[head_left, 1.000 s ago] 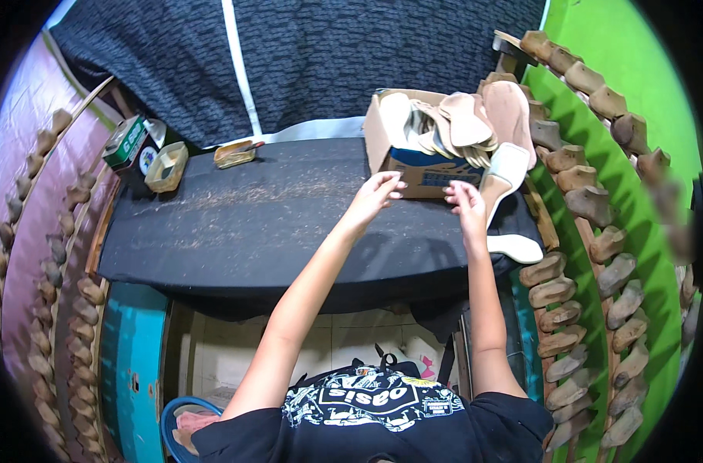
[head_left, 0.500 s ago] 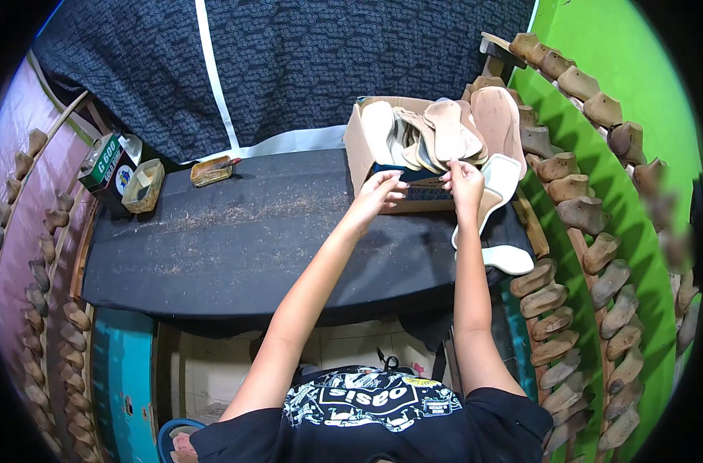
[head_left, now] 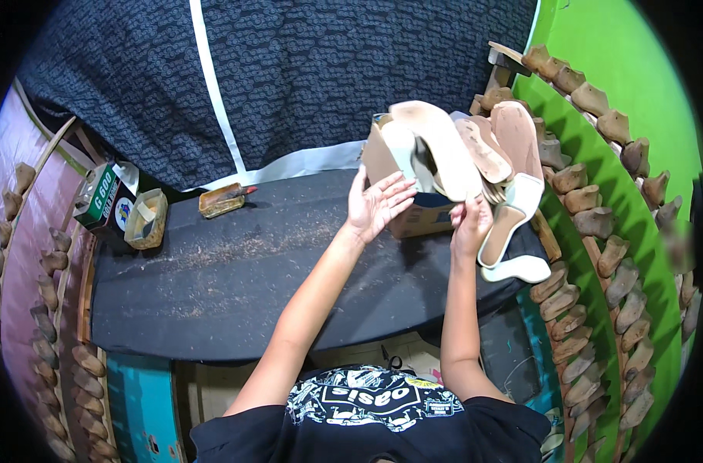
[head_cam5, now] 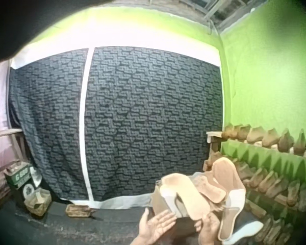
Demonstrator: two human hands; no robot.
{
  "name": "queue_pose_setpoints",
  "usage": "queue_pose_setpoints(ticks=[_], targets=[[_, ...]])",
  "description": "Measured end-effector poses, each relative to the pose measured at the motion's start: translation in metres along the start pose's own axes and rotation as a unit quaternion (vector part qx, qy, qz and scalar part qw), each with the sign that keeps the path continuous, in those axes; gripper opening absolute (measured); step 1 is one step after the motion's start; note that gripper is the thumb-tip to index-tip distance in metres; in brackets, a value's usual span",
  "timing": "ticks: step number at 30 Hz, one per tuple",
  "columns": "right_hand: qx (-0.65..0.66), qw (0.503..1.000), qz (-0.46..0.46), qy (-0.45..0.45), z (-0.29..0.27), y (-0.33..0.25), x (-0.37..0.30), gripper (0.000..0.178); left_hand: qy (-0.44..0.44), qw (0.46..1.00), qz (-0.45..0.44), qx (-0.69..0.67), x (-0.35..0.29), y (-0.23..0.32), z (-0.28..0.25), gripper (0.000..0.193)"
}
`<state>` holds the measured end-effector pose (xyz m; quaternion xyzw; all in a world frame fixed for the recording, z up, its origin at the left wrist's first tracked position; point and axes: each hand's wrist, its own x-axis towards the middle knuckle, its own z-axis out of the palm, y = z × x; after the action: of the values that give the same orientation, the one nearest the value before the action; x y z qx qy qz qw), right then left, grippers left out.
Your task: The person applies adhesive onto shoe insoles using a brush, places the coated insoles into a basket, and takes fresh insoles from a box.
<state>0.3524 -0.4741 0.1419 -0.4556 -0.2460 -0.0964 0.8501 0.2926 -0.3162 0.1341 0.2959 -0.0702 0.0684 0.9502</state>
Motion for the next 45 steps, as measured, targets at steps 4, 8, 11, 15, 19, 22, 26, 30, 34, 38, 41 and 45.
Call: queue_pose_setpoints(ticks=[4, 8, 11, 15, 19, 22, 26, 30, 34, 38, 41, 45], targets=[[0.052, 0.985, 0.105, -0.123, 0.026, 0.027, -0.037, 0.021, -0.077, 0.968, 0.117, -0.207, -0.028, 0.042, -0.034, 0.086], [0.028, 0.942, 0.240, -0.234, 0.037, 0.074, -0.068, 0.019, -0.017, 0.938, 0.298, -0.176, -0.085, 0.095, -0.075, 0.078], [-0.015, 0.885, 0.314, -0.343, 0.056, 0.112, -0.085, 0.018, 0.025, 0.928, 0.351, -0.124, -0.145, 0.116, -0.118, 0.082], [-0.090, 0.777, 0.388, -0.487, 0.099, 0.146, -0.098, 0.018, 0.102, 0.913, 0.370, -0.136, -0.212, 0.140, -0.174, 0.081], [-0.226, 0.671, 0.410, -0.575, 0.136, 0.164, -0.104, 0.028, 0.173, 0.913, 0.343, -0.137, -0.247, 0.162, -0.203, 0.071], [-0.255, 0.681, 0.393, -0.564, 0.160, 0.169, -0.098, 0.029, 0.249, 0.898, 0.332, -0.147, -0.258, 0.172, -0.218, 0.069], [-0.205, 0.804, 0.354, -0.431, 0.195, 0.205, -0.098, 0.028, 0.243, 0.911, 0.310, -0.124, -0.257, 0.176, -0.226, 0.069], [-0.118, 0.870, 0.384, -0.286, 0.242, 0.232, -0.109, 0.037, 0.190, 0.935, 0.275, -0.120, -0.259, 0.183, -0.228, 0.071], [-0.083, 0.873, 0.409, -0.252, 0.270, 0.245, -0.119, 0.041, 0.185, 0.948, 0.229, -0.123, -0.265, 0.187, -0.234, 0.065], [-0.029, 0.887, 0.391, -0.243, 0.283, 0.251, -0.123, 0.033, 0.212, 0.948, 0.202, -0.126, -0.266, 0.190, -0.237, 0.058], [-0.004, 0.899, 0.375, -0.227, 0.288, 0.256, -0.121, 0.027, 0.246, 0.943, 0.194, -0.115, -0.267, 0.188, -0.243, 0.053], [-0.030, 0.914, 0.313, -0.257, 0.290, 0.254, -0.121, 0.024, 0.302, 0.932, 0.173, -0.102, -0.265, 0.187, -0.249, 0.045]])
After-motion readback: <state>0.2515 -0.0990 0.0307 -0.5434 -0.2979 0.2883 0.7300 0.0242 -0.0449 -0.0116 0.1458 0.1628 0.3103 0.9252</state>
